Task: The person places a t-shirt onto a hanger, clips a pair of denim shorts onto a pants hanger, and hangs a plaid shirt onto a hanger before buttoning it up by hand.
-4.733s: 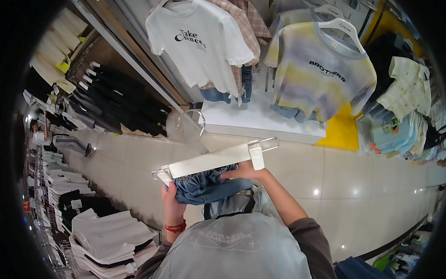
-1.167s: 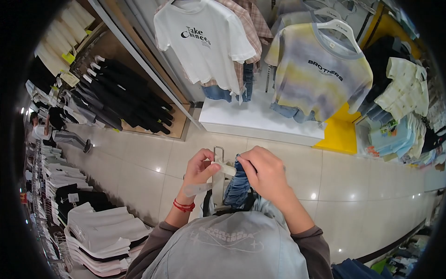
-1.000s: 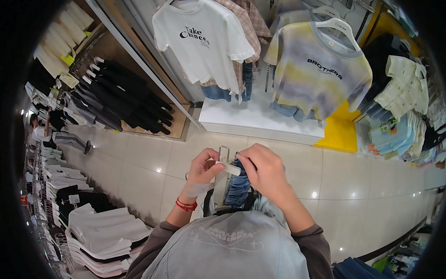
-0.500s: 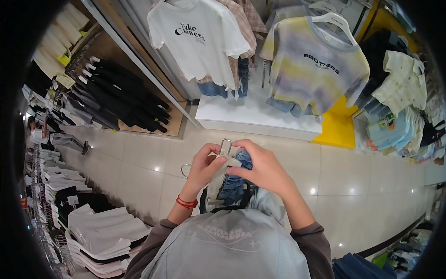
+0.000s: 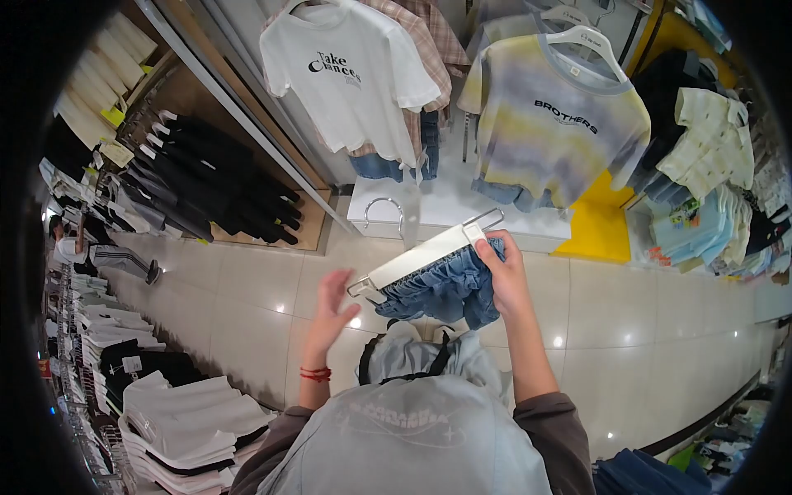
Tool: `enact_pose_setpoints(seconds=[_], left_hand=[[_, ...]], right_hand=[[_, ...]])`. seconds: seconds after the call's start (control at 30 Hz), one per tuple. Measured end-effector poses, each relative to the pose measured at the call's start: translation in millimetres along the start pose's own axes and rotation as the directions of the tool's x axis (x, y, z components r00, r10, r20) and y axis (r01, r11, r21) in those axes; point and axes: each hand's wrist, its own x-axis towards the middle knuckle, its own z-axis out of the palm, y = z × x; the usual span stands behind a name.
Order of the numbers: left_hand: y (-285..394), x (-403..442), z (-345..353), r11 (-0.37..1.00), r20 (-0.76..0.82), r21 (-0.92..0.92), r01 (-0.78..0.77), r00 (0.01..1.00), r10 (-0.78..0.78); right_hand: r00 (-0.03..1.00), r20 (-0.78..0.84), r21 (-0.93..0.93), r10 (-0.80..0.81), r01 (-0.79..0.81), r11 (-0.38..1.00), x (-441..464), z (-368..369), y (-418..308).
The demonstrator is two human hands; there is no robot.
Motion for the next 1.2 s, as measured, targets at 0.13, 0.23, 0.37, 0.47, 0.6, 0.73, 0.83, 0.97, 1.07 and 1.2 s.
enact_pose_setpoints(seconds=[0.13,0.23,0.37,0.47,0.6,0.73,0.83,0.97,1.07,1.2], left_hand=[[-12.7,3.2,35.7,0.898,0.033,-0.420,0.130,0.991,-0.128],[-7.5,4.1,39.1,0.925,-0.108,-0.339,0.170,0.970,-0.218],[17.8,5.3,28.1,0.959,-0.142,-0.269,0.094,0.980,-0.136],[35.9,5.1,29.2,0.980,-0.171,-0.191,0.047,0.982,-0.081],[52.0,-1.9,35.8,1.000,-0.154,-0.011,-0.009,0.988,0.007],[82.2,-6.3,38.5,0.981,0.031,0.158,-0.114,0.993,0.110],[94.9,-5.2,37.1,0.946,0.222,0.232,-0.224,0.960,0.173],[100.0,-3.8,39.2,0.954,0.306,0.231,-0.190,0.945,0.114],[93.8,-2.5,41.1,0.964,0.260,0.192,-0.183,0.957,0.130],[97.4,-1.9,44.1,0.976,0.222,0.191,-0.102,0.973,0.058]], right_hand=[[0.999,-0.016,0.120,0.037,-0.035,0.992,-1.9,1.5,11.9],[0.999,0.018,0.037,0.036,-0.036,0.999,-10.4,0.4,16.4],[0.995,0.101,-0.118,0.012,0.000,0.993,-13.2,-12.0,15.1],[0.995,0.040,-0.238,-0.087,0.094,0.967,-13.3,-19.9,5.7],[0.959,0.037,-0.515,-0.281,0.259,0.817,-15.7,-25.5,-14.6],[0.873,0.377,-0.728,-0.310,0.486,0.484,-27.0,-2.2,-37.2],[0.773,0.633,-0.713,0.044,0.560,0.422,-31.1,13.1,-48.2],[0.685,0.635,-0.752,0.357,0.440,0.491,-32.3,23.7,-58.5],[0.676,0.689,-0.683,0.262,0.485,0.546,-32.4,13.8,-53.6],[0.722,0.601,-0.790,0.342,0.471,0.392,-28.1,12.3,-60.8]])
